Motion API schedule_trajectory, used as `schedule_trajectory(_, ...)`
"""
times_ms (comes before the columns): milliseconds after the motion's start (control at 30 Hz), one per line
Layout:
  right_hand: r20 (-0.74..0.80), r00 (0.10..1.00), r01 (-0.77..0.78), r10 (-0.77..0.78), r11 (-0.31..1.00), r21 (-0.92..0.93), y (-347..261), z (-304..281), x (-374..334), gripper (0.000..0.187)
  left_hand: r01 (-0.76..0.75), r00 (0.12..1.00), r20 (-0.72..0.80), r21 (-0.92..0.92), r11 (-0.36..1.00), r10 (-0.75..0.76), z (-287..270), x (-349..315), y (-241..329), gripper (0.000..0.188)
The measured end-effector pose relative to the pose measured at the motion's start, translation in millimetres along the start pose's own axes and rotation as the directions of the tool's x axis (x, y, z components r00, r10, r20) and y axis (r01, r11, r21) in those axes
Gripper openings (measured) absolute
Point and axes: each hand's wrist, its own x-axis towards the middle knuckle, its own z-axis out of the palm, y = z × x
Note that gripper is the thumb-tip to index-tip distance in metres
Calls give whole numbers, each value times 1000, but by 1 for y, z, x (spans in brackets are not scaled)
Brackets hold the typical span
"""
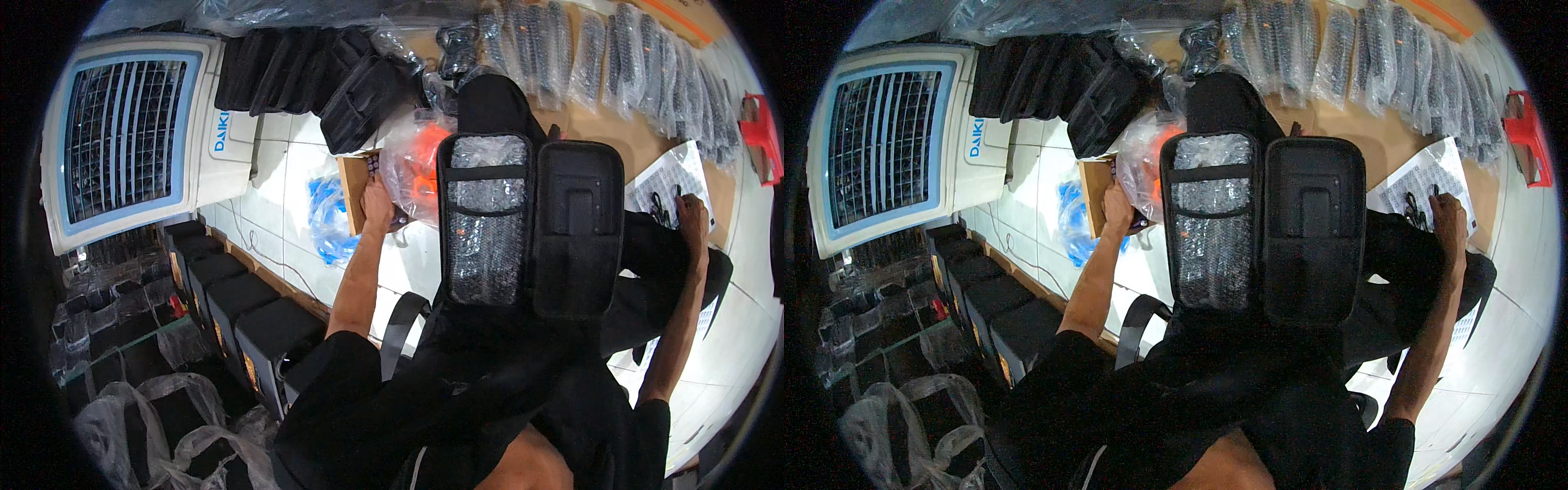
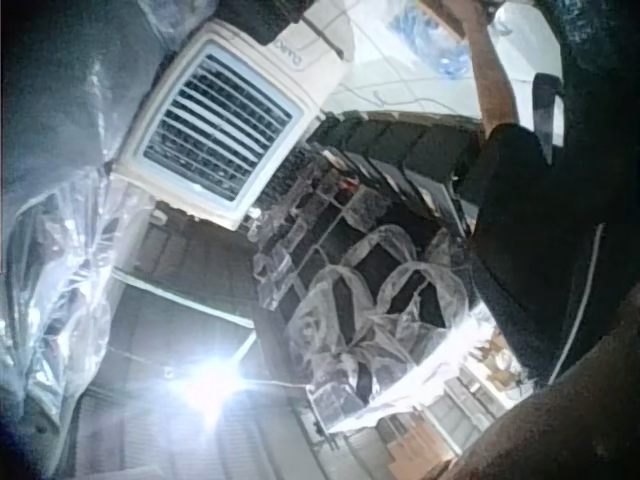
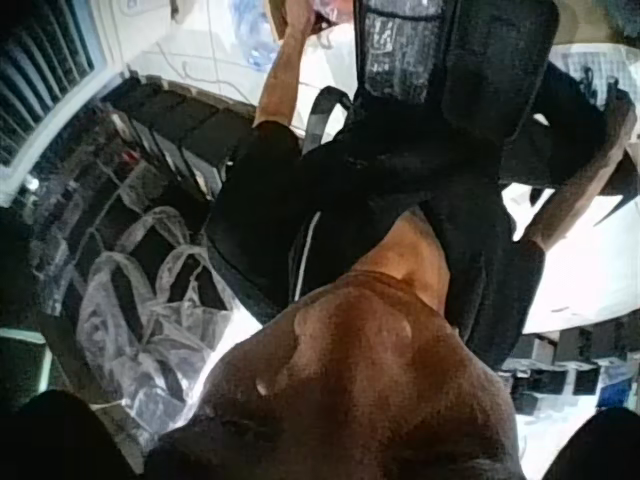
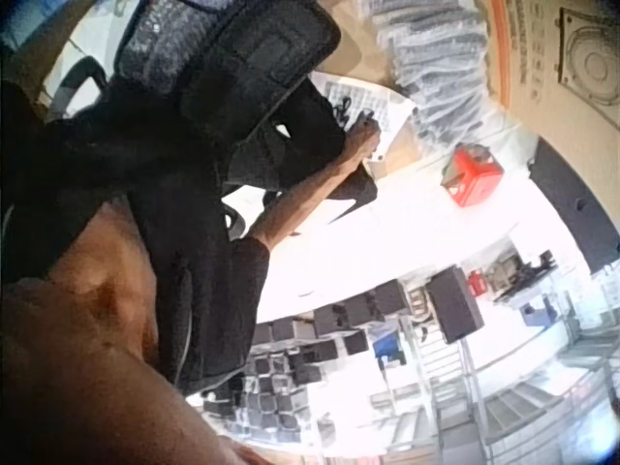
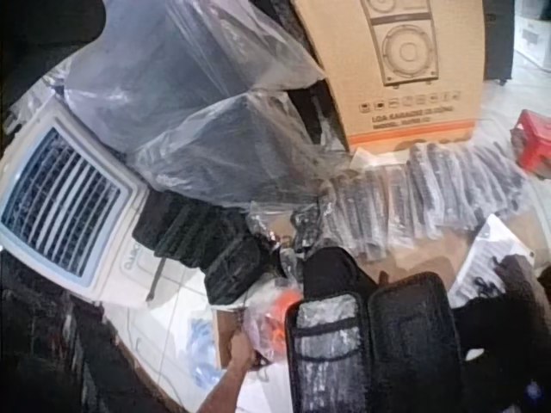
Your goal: The person sits cross-legged on a chair and labels several black microphones by applying small white stickers to their bodies. The person then wraps each labeled microphone in bubble wrap and places them into a black zippered bag along with other small items.
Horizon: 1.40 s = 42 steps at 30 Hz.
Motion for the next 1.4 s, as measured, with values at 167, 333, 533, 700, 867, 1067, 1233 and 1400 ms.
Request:
schedule_trajectory(167,-10,993,-117,116,992,-45,2,2,-2,35,-5,1000,17,85,996,4,13,10,-6,27)
schedule_trajectory(333,61,995,-71,75,995,-65,-12,-7,3,37,-299,953,-73,-56,953,295,20,13,-29,19)
schedule_trajectory(533,-4,997,-79,80,995,63,-18,-13,-8,31,-84,996,16,-33,996,84,-6,-1,9,23)
schedule_trajectory(700,-40,999,2,-1,999,41,-15,-8,-8,32,-153,988,3,165,974,155,5,25,-20,20)
schedule_trajectory(867,-57,998,-2,8,995,97,-19,0,-3,31,-165,983,-65,70,984,170,-35,3,-15,21)
schedule_trajectory(1067,-36,999,-28,31,995,92,-23,-7,-4,28,-121,967,-245,-191,974,72,-154,-54,15,23)
schedule_trajectory(1233,-169,985,20,41,939,344,-81,-31,-33,29,-240,950,-310,-646,724,39,-257,-95,117,24)
schedule_trajectory(1400,113,990,-139,88,780,610,-176,-37,-109,35,-336,867,-40,-784,523,497,-262,-116,230,21)
